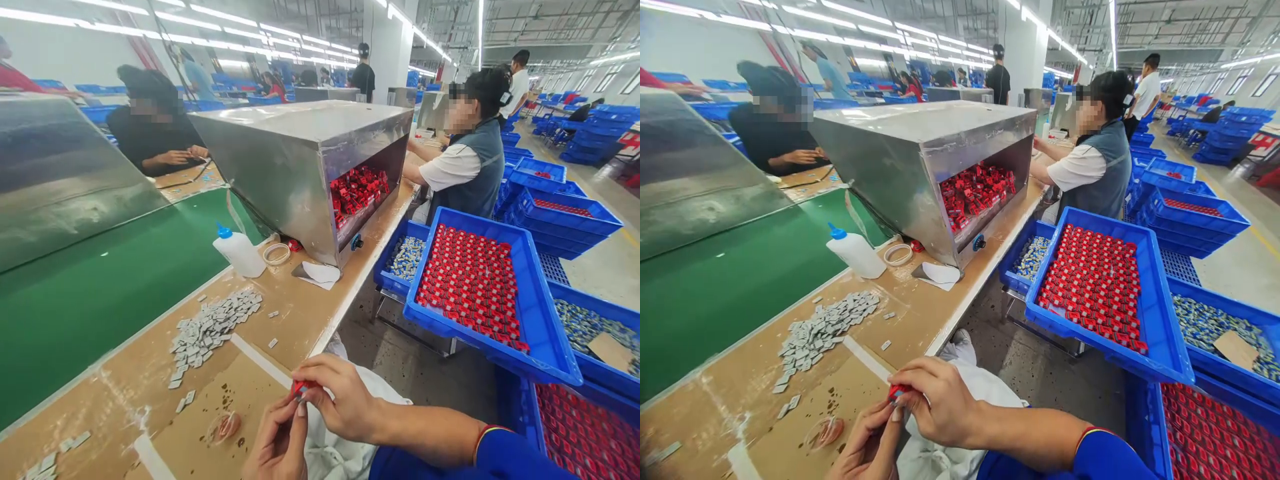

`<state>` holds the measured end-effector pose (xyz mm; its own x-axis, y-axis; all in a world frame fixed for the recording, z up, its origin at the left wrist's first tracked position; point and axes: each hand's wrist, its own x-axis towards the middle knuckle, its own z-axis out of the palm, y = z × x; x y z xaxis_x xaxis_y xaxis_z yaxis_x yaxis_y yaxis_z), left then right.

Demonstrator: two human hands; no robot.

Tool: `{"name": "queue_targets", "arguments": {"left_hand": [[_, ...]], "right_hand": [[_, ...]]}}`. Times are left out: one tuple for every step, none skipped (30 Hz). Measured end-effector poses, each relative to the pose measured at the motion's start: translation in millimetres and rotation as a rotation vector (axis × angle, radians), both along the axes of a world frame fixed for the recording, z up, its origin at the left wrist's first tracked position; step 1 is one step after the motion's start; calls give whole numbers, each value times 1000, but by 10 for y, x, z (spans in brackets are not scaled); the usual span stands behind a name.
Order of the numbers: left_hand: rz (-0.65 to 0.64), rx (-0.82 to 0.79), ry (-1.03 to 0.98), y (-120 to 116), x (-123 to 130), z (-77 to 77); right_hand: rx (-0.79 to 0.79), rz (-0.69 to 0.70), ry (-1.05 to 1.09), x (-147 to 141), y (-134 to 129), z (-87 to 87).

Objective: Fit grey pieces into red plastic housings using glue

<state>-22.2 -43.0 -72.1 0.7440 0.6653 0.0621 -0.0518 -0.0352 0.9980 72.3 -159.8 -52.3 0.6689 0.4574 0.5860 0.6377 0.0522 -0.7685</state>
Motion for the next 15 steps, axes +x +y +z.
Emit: {"name": "queue_targets", "arguments": {"left_hand": [[-20, -5, -4, -4, 46, 45], [-39, -2, -4, -7, 83, 92], [-59, 7, 1, -7, 111, 136], [-78, 17, 12, -3, 128, 173], [-88, 28, 23, 6, 135, 200], [-97, 33, 37, 20, 133, 216], [-105, 31, 51, 37, 126, 221], [-110, 23, 64, 57, 117, 217], [-116, 11, 76, 77, 108, 206], [-124, -5, 86, 96, 102, 190], [-132, -19, 91, 112, 101, 170], [-132, -28, 87, 123, 108, 148], [-123, -31, 74, 129, 124, 125], [-107, -28, 56, 130, 149, 101], [-82, -20, 32, 126, 182, 76]], "right_hand": [[-7, -18, 6, 21, -16, 22], [-11, -33, 15, 38, -31, 47], [-14, -44, 29, 50, -42, 72], [-16, -49, 43, 56, -51, 96], [-19, -52, 55, 56, -57, 118], [-22, -56, 71, 50, -60, 135], [-25, -61, 88, 38, -60, 146], [-27, -66, 101, 20, -55, 150], [-25, -69, 113, -2, -46, 146], [-22, -71, 125, -27, -31, 134], [-19, -74, 137, -52, -11, 113], [-16, -78, 150, -73, 14, 85], [-12, -86, 166, -88, 41, 49], [-6, -94, 186, -93, 69, 7], [-1, -96, 203, -86, 97, -39]]}}
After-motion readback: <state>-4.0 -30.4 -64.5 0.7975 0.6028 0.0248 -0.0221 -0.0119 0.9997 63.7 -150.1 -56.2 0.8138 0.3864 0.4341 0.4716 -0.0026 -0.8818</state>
